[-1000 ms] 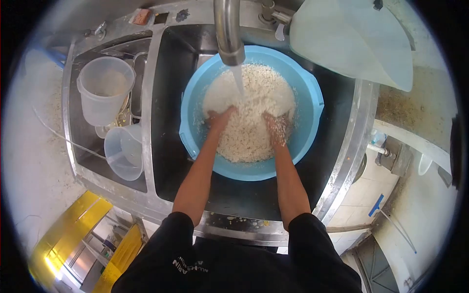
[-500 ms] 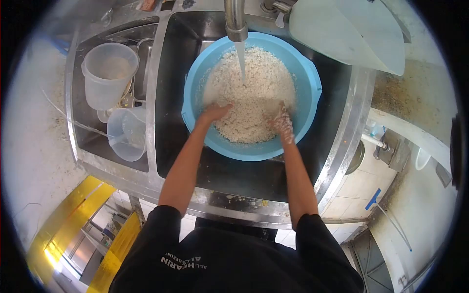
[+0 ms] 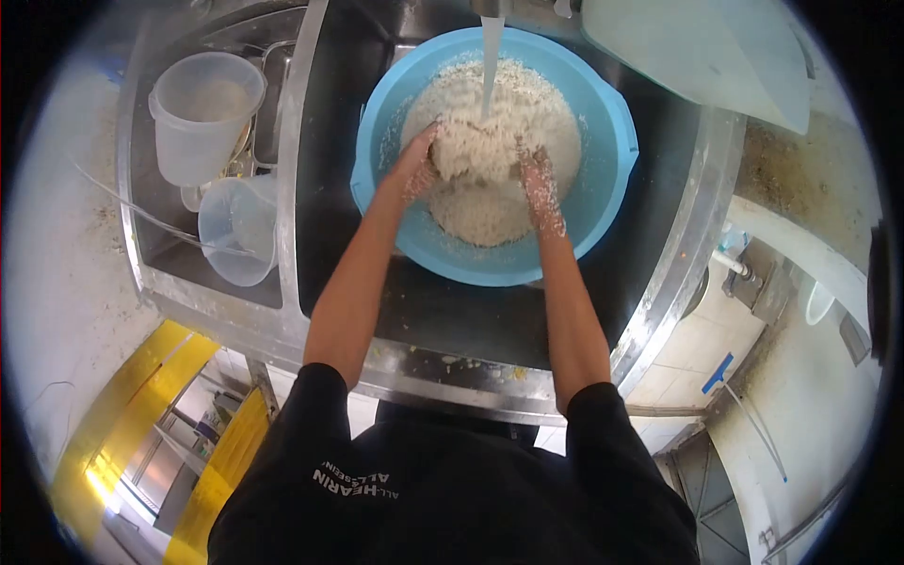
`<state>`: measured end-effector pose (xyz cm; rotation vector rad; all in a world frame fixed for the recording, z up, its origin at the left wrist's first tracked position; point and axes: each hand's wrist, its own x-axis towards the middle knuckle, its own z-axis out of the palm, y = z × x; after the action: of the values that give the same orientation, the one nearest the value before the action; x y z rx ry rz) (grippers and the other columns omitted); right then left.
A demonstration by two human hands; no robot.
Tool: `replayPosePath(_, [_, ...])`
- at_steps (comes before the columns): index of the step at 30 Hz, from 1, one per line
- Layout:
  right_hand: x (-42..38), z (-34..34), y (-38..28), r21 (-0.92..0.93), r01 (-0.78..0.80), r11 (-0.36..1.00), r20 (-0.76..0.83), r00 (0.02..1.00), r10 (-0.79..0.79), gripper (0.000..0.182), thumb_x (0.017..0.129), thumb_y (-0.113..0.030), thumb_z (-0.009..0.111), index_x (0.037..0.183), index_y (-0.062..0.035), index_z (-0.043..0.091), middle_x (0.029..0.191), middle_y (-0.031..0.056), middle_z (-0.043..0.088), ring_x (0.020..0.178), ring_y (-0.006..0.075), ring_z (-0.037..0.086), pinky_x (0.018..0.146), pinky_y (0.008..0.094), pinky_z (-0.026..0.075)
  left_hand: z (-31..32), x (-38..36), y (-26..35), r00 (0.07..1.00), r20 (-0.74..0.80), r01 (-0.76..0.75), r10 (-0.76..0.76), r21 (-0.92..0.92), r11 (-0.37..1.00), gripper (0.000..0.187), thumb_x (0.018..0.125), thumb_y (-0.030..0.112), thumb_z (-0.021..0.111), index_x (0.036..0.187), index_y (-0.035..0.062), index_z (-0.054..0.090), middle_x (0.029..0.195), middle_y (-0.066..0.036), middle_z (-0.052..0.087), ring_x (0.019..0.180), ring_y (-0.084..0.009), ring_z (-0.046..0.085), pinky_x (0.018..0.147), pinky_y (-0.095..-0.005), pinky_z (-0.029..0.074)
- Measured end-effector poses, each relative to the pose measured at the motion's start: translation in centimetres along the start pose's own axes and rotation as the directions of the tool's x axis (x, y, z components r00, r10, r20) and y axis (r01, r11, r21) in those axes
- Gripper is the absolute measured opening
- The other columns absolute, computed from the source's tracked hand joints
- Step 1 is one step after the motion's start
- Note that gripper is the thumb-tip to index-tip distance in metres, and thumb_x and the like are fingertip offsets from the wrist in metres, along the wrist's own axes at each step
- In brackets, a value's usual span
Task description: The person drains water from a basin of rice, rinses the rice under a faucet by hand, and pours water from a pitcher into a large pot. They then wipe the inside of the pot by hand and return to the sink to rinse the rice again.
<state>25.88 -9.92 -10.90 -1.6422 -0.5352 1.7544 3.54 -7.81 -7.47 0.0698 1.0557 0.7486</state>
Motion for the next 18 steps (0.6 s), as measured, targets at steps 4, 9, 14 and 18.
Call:
replayPosePath(4, [-3.1, -1.2, 0.8, -0.974, 0.080, 0.214, 0.044, 0.985, -0.166, 0.082, 0.086, -0.051, 0.056, 0.145, 0.0017, 0.032, 0.145, 0.0249, 0.038, 0.132, 0.0345, 0.041, 0.113, 0.0457, 0.027, -0.6, -2.0, 1.3, 0.982, -0.186, 0.169, -0.030, 0.796, 0.582, 0.090, 0.086, 0.069, 0.048, 0.145, 0.0023, 0.035, 0.145, -0.019, 0.041, 0.130, -0.0324, 0.044, 0.105, -0.0426, 0.038])
replayPosePath(9, [-1.0, -0.1, 11.8, -0.873, -0.165, 0.459, -0.198, 0.980, -0.023, 0.084, 0.085, -0.047, 0.061, 0.144, 0.0047, 0.031, 0.143, 0.0245, 0.041, 0.132, 0.0344, 0.041, 0.112, 0.0440, 0.029, -5.2, 3.8, -10.2, 0.920, -0.391, 0.316, -0.010, 0.727, 0.610, 0.096, 0.084, 0.072, 0.046, 0.150, 0.0049, 0.026, 0.149, -0.021, 0.034, 0.131, -0.0357, 0.042, 0.104, -0.0457, 0.039])
replayPosePath(14, [-2.8, 0.6, 9.6, -0.370, 0.135, 0.919, 0.193, 0.979, -0.065, 0.078, 0.089, -0.044, 0.058, 0.144, 0.0036, 0.031, 0.143, 0.0193, 0.043, 0.130, 0.0338, 0.043, 0.111, 0.0459, 0.030, -2.5, 2.8, -10.2, 0.931, -0.354, 0.211, -0.091, 0.317, 0.925, 0.085, 0.089, 0.068, 0.039, 0.146, 0.0044, 0.035, 0.149, -0.018, 0.036, 0.137, -0.0333, 0.033, 0.112, -0.0445, 0.029])
replayPosePath(18, [-5.7, 4.4, 0.8, 0.518, -0.284, 0.807, 0.078, 0.955, 0.286, 0.070, 0.091, -0.040, 0.058, 0.142, 0.0019, 0.035, 0.141, 0.0182, 0.045, 0.128, 0.0336, 0.045, 0.108, 0.0468, 0.035, 1.1, -2.1, -4.1, 0.967, -0.144, 0.194, -0.211, -0.122, 0.973, 0.078, 0.091, 0.062, 0.040, 0.143, 0.0044, 0.038, 0.140, -0.016, 0.047, 0.127, -0.0337, 0.046, 0.107, -0.0449, 0.036])
